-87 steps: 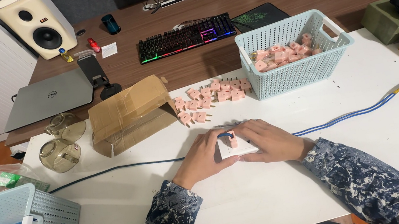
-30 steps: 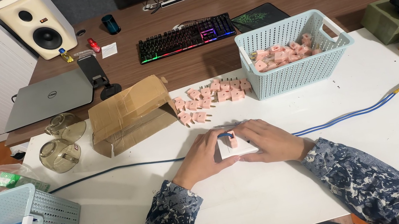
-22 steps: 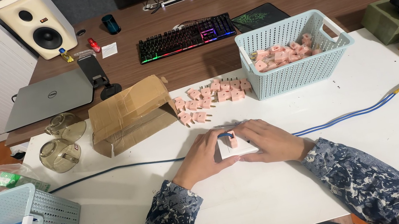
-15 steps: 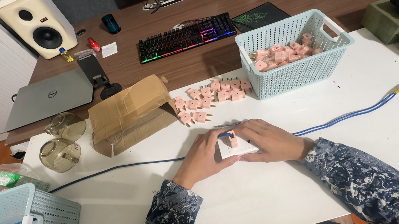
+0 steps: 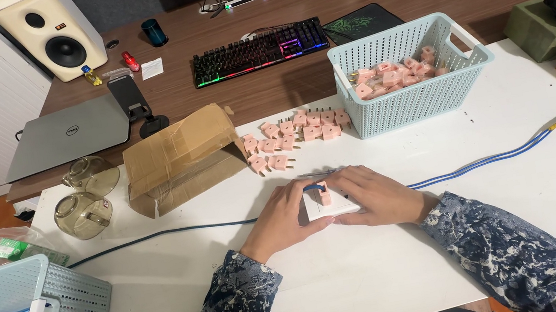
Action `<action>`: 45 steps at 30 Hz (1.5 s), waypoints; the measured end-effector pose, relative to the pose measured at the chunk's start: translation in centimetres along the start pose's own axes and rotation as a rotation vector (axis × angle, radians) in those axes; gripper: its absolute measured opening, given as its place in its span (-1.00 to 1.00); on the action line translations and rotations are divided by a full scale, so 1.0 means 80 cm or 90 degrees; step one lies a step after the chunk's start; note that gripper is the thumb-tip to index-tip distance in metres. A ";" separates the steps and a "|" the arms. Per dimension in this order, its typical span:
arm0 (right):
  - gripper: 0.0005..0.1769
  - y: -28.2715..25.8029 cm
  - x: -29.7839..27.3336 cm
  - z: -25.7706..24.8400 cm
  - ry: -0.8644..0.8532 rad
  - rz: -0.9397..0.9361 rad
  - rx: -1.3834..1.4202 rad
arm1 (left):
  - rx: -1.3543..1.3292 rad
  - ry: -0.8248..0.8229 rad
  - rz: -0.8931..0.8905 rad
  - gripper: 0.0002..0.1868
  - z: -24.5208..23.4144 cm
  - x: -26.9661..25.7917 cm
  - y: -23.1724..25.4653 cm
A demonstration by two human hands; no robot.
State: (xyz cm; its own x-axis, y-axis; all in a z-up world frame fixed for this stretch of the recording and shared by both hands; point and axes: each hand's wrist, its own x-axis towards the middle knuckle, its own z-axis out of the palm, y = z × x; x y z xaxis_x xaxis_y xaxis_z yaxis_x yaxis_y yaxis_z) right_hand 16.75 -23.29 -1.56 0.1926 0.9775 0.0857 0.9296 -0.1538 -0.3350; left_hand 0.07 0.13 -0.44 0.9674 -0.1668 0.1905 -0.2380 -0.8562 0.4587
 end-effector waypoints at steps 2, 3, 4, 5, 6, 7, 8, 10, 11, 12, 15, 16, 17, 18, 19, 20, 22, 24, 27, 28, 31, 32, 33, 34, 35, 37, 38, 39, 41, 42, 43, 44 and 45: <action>-0.16 0.000 0.000 0.000 0.004 -0.003 0.000 | 0.002 -0.003 -0.004 -0.09 -0.001 0.001 0.002; -0.16 0.000 0.000 0.000 0.004 -0.003 0.000 | 0.002 -0.003 -0.004 -0.09 0.000 0.001 0.001; -0.16 0.000 0.000 0.000 0.006 -0.004 0.003 | 0.003 -0.002 -0.004 -0.09 0.001 0.001 0.001; -0.16 0.000 -0.001 0.000 0.009 -0.004 0.005 | 0.003 -0.002 -0.004 -0.09 0.001 0.001 0.000; -0.16 0.000 0.000 0.000 0.009 -0.004 0.005 | 0.003 -0.002 -0.004 -0.09 -0.001 0.001 0.001; -0.16 -0.001 -0.001 0.001 0.015 -0.006 0.004 | 0.000 -0.007 -0.008 -0.08 -0.002 0.001 0.002; -0.16 -0.001 -0.001 0.002 0.022 -0.007 0.004 | -0.003 -0.011 -0.012 -0.08 -0.004 0.001 0.004; -0.16 -0.003 -0.001 -0.001 0.022 -0.008 0.006 | -0.001 -0.011 -0.012 -0.07 -0.003 0.002 0.003; -0.16 -0.005 -0.001 -0.002 0.021 -0.009 0.009 | 0.001 -0.010 -0.013 -0.07 -0.002 0.001 0.003; -0.16 -0.005 -0.001 -0.001 0.020 -0.009 0.009 | 0.000 -0.011 -0.014 -0.07 -0.001 0.001 0.002; -0.17 -0.004 -0.001 0.000 0.025 -0.012 0.015 | -0.001 -0.006 -0.008 -0.09 -0.002 0.001 0.002; -0.17 -0.004 -0.002 0.000 0.024 -0.009 0.017 | -0.003 -0.006 -0.008 -0.09 -0.002 0.001 0.004; -0.18 -0.004 -0.001 0.000 0.025 -0.007 0.019 | -0.004 -0.005 -0.007 -0.09 -0.003 0.001 0.005; -0.18 -0.004 -0.001 -0.001 0.026 -0.007 0.018 | -0.003 -0.004 -0.007 -0.09 -0.003 0.002 0.003; -0.17 -0.005 -0.001 -0.002 0.023 -0.006 0.016 | -0.006 -0.003 -0.006 -0.08 -0.001 0.002 0.002; -0.17 -0.006 0.000 -0.002 0.020 -0.004 0.014 | -0.008 -0.002 -0.005 -0.07 0.000 0.002 0.001; -0.16 -0.002 0.000 0.000 0.022 -0.010 0.013 | -0.005 -0.006 -0.008 -0.07 -0.004 0.002 0.005; -0.16 -0.002 0.000 0.000 0.023 -0.014 0.013 | -0.003 -0.011 -0.012 -0.07 -0.004 0.001 0.005; -0.15 -0.002 0.000 -0.002 0.018 -0.011 0.015 | 0.001 -0.002 -0.004 -0.08 -0.003 0.001 0.004; -0.15 0.001 0.000 0.000 0.018 -0.011 0.013 | -0.001 -0.005 -0.009 -0.07 -0.004 0.001 0.006; -0.15 0.004 0.000 0.004 0.030 -0.020 0.020 | -0.001 -0.008 -0.012 -0.07 -0.006 0.001 0.007; -0.15 0.004 0.000 0.005 0.044 -0.025 0.026 | 0.000 -0.009 -0.008 -0.07 -0.006 0.001 0.007; -0.15 0.006 0.000 0.007 0.045 -0.026 0.026 | 0.002 -0.008 -0.008 -0.07 -0.006 0.000 0.006; -0.15 0.007 0.001 0.009 0.053 -0.027 0.030 | -0.001 -0.003 -0.001 -0.08 -0.005 0.000 0.006; -0.15 0.008 0.001 0.011 0.060 -0.029 0.033 | -0.004 0.002 0.005 -0.10 -0.005 0.000 0.006; -0.15 0.008 -0.001 0.011 0.066 -0.037 0.042 | 0.000 0.004 0.006 -0.09 -0.003 0.001 0.005; -0.16 0.008 -0.001 0.010 0.072 -0.044 0.051 | 0.003 0.005 0.008 -0.09 -0.003 0.002 0.004; -0.16 0.011 -0.001 0.012 0.071 -0.045 0.051 | 0.003 0.006 0.008 -0.09 -0.003 0.001 0.004; -0.13 0.016 -0.001 0.017 0.083 -0.048 0.069 | 0.006 0.010 0.012 -0.10 -0.004 0.001 0.006; -0.13 0.013 0.000 0.014 0.082 -0.047 0.070 | 0.005 0.009 0.012 -0.10 -0.003 0.001 0.003; -0.13 0.011 0.000 0.012 0.091 -0.048 0.078 | 0.008 0.009 0.012 -0.10 -0.001 0.000 0.000; -0.12 0.008 0.000 0.010 0.100 -0.048 0.085 | 0.011 0.009 0.013 -0.10 0.001 -0.001 -0.003; -0.12 0.010 -0.001 0.013 0.099 -0.046 0.087 | 0.009 0.007 0.012 -0.10 0.002 -0.001 -0.005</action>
State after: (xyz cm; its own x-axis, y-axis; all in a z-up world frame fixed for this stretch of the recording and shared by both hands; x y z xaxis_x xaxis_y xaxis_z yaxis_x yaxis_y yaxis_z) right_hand 17.15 -23.33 -2.80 0.1826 0.9498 0.2539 0.8935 -0.0526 -0.4459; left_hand 0.13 0.38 -0.80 0.9616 -0.1784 0.2086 -0.2556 -0.8593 0.4429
